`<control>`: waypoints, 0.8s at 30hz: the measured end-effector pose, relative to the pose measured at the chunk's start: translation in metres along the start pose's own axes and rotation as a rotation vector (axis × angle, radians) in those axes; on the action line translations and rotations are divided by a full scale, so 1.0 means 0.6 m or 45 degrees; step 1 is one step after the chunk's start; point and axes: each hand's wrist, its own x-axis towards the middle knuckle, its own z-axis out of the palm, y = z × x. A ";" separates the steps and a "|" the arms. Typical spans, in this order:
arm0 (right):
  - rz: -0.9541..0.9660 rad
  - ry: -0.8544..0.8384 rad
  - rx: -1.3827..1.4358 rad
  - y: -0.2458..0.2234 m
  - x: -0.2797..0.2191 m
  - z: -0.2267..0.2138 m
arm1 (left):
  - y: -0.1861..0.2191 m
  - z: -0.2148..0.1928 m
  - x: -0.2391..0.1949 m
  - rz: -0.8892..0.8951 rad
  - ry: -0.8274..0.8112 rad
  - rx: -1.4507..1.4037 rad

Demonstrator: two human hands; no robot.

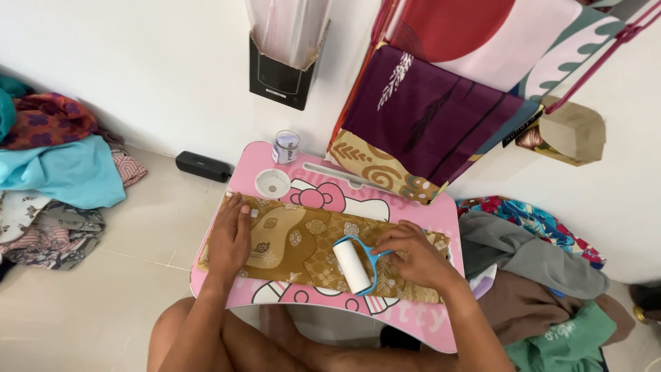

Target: The person cleans a piece of patterned fabric using a lint roller. They roll the tool back and forth across the fabric surface to remove lint and debris, then fold the fabric.

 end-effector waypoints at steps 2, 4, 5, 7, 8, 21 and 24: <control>0.068 -0.034 -0.045 0.031 -0.008 -0.008 | 0.007 -0.001 -0.001 0.011 -0.034 0.034; 0.081 0.004 -0.103 0.075 -0.021 -0.038 | 0.005 0.003 -0.003 0.033 -0.039 0.058; 0.089 0.038 -0.163 0.097 -0.027 -0.053 | 0.004 0.005 -0.004 0.052 -0.038 0.082; 0.205 0.051 -0.200 0.131 -0.044 -0.081 | -0.013 0.015 -0.003 0.044 -0.039 0.127; 0.317 0.063 -0.236 0.148 -0.052 -0.096 | -0.022 0.021 -0.001 0.035 -0.036 0.172; 1.136 0.537 -0.296 -0.013 -0.207 -0.062 | -0.011 0.029 0.000 -0.008 -0.116 0.222; 1.205 0.741 -0.359 -0.035 -0.257 0.014 | -0.022 0.036 0.001 0.086 -0.100 0.284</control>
